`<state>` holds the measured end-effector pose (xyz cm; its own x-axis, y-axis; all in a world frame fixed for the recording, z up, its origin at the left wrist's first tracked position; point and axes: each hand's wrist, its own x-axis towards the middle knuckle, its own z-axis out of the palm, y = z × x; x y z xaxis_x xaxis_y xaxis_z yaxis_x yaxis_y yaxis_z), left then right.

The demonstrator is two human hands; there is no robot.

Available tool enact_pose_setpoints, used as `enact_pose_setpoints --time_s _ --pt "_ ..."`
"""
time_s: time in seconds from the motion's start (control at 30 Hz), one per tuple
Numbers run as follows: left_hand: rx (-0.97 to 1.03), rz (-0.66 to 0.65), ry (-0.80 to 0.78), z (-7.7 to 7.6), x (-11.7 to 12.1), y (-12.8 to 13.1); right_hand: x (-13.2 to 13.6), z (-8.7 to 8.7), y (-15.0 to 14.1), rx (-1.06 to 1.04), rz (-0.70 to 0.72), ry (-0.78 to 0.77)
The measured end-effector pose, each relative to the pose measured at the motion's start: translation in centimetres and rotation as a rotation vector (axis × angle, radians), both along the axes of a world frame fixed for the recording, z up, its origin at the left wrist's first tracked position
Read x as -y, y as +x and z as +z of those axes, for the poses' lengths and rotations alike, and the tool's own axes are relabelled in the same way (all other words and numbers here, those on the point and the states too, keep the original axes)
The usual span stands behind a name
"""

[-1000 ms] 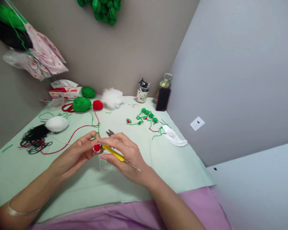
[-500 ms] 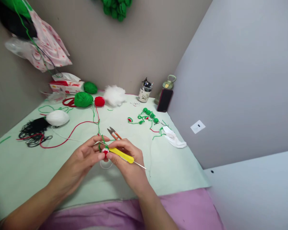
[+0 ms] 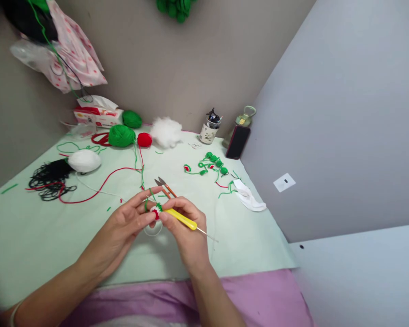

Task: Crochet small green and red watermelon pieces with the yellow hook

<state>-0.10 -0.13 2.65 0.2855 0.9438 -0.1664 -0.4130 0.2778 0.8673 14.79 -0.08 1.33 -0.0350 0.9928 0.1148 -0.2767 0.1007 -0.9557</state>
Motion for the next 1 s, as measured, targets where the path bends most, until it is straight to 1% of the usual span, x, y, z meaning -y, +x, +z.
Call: enact_pose_setpoints --time_s 0.1,0.23,0.33,0.43,0.57,0.63,0.73,0.8,0.9,1.0 --pt "0.016 0.014 -0.016 0.03 -0.07 0.16 -0.12 -0.31 0.03 0.048 -0.05 0.067" --pt "0.028 -0.01 -0.036 -0.05 -0.07 0.14 -0.15 -0.71 0.06 0.09 -0.137 0.173" --pt "0.009 -0.046 -0.013 -0.18 0.09 0.08 -0.08 -0.61 0.23 0.091 -0.12 0.186" --pt "0.007 -0.034 0.01 -0.32 0.21 0.06 0.06 -0.2 0.35 0.149 -0.11 0.178" --pt "-0.021 -0.027 0.007 -0.57 0.17 -0.03 0.28 0.12 0.19 0.251 -0.137 0.248" --pt "-0.048 -0.036 0.007 -0.65 0.09 -0.11 0.35 0.04 0.07 0.236 -0.115 0.261" --pt "-0.049 -0.047 0.018 -0.62 -0.03 -0.11 0.36 -0.17 0.02 0.144 -0.088 0.231" --pt "-0.039 -0.029 0.02 -0.51 -0.09 -0.03 0.35 -0.23 0.05 0.081 -0.089 0.201" --pt "-0.028 0.012 -0.013 -0.28 -0.09 0.09 0.34 -0.16 0.1 0.027 -0.09 0.157" --pt "0.01 0.004 -0.051 -0.04 -0.03 0.14 0.33 -0.07 0.1 0.009 -0.088 0.145"
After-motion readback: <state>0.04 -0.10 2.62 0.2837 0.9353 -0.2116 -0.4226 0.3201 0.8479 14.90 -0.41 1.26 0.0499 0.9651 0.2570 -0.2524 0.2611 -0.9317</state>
